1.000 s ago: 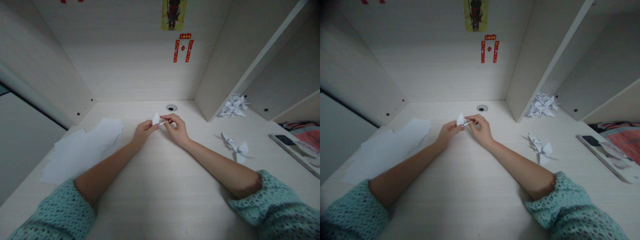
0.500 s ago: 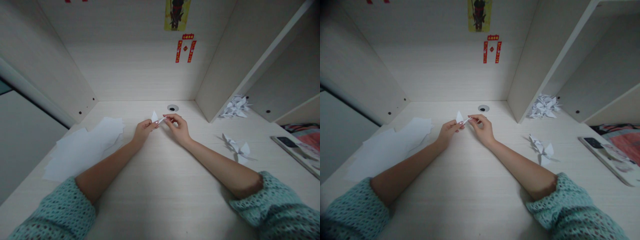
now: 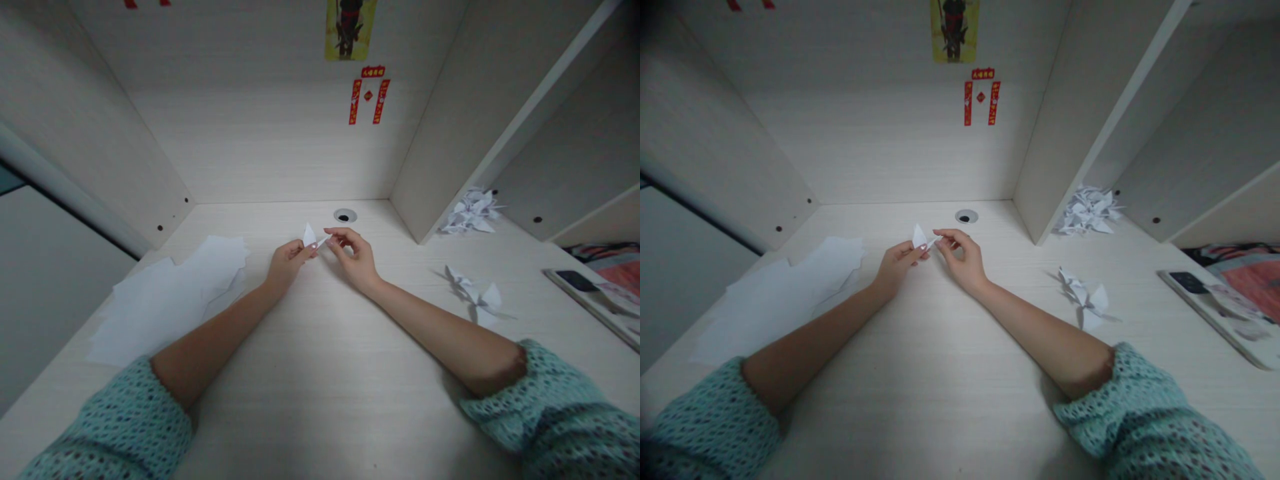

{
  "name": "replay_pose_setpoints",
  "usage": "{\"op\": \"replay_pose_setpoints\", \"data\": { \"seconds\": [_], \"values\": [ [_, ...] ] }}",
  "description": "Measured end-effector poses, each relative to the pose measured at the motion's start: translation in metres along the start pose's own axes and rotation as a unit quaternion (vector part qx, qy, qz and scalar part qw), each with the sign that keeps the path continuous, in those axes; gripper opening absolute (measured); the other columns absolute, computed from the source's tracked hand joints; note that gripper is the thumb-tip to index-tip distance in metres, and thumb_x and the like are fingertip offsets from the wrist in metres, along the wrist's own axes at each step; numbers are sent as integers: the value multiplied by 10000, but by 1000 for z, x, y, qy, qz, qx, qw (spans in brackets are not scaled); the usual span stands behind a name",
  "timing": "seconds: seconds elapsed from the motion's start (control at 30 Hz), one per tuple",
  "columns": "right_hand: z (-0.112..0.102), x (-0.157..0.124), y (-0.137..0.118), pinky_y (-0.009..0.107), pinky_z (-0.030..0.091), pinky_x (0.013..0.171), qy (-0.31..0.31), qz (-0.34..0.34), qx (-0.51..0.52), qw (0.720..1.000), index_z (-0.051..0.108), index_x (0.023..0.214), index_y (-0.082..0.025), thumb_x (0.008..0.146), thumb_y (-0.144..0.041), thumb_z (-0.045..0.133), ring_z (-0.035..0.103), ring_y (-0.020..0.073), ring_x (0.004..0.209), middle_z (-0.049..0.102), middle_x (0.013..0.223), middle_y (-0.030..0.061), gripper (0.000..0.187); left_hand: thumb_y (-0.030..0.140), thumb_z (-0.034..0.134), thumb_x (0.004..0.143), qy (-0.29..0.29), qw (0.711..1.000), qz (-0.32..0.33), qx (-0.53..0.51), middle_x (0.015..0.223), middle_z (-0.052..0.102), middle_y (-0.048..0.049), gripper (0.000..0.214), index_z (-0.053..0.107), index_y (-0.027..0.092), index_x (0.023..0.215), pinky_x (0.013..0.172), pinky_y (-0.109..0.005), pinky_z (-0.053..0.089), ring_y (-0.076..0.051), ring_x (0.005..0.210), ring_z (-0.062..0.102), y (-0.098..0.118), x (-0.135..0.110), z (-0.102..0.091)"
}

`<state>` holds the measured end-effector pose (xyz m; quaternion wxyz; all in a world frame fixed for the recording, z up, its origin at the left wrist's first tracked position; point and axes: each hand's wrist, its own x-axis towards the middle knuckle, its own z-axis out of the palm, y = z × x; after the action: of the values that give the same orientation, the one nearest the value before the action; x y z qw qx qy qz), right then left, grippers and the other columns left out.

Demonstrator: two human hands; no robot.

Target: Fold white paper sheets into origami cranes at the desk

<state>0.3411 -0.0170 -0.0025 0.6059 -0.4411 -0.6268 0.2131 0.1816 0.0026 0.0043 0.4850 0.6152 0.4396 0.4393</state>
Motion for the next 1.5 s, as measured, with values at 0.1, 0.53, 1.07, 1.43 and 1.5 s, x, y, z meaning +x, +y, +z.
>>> {"op": "replay_pose_setpoints", "data": {
  "seconds": [0.1, 0.53, 1.07, 1.43, 1.5],
  "values": [
    [0, 0, 0, 313, 438, 723, 3, 7, -5, 1000, 673, 959, -239, 827, -327, 565, 574, 171, 773, 656, 847, 30, 192, 509, 644, 712, -1, 1000, 4, 2, 728, 682, -36, 333, 640, 176, 703, 648, -266, 388, -162, 719, 588, 0, 0, 0],
    [1, 1, 6, 306, 434, 718, -8, 24, 3, 1000, 667, 921, -222, 817, -350, 575, 584, 171, 788, 670, 858, 30, 189, 482, 671, 682, -56, 998, -5, -19, 719, 679, -42, 330, 670, 161, 762, 679, -278, 403, -167, 701, 585, 2, 2, -3],
    [0, 3, 5, 288, 426, 692, -2, -6, -10, 1000, 671, 816, -211, 811, -296, 613, 565, 151, 735, 672, 812, 16, 103, 455, 650, 717, -58, 998, 2, -38, 699, 661, -22, 298, 655, 161, 761, 660, -256, 400, -143, 675, 569, -2, 4, -4],
    [-2, 1, 1, 293, 432, 668, 21, -25, -33, 999, 695, 782, -217, 798, -289, 640, 559, 152, 699, 674, 768, 14, 92, 442, 635, 739, -43, 999, 22, -17, 711, 677, -34, 283, 656, 160, 751, 668, -260, 416, -154, 686, 591, -3, 2, -3],
    [-2, 1, 1, 296, 437, 665, 21, -23, -35, 999, 703, 785, -220, 796, -287, 642, 565, 155, 700, 675, 763, 17, 92, 435, 630, 746, -36, 999, 22, -15, 716, 680, -36, 277, 657, 159, 756, 669, -261, 419, -156, 691, 596, -2, 2, -3]
  ]
}}
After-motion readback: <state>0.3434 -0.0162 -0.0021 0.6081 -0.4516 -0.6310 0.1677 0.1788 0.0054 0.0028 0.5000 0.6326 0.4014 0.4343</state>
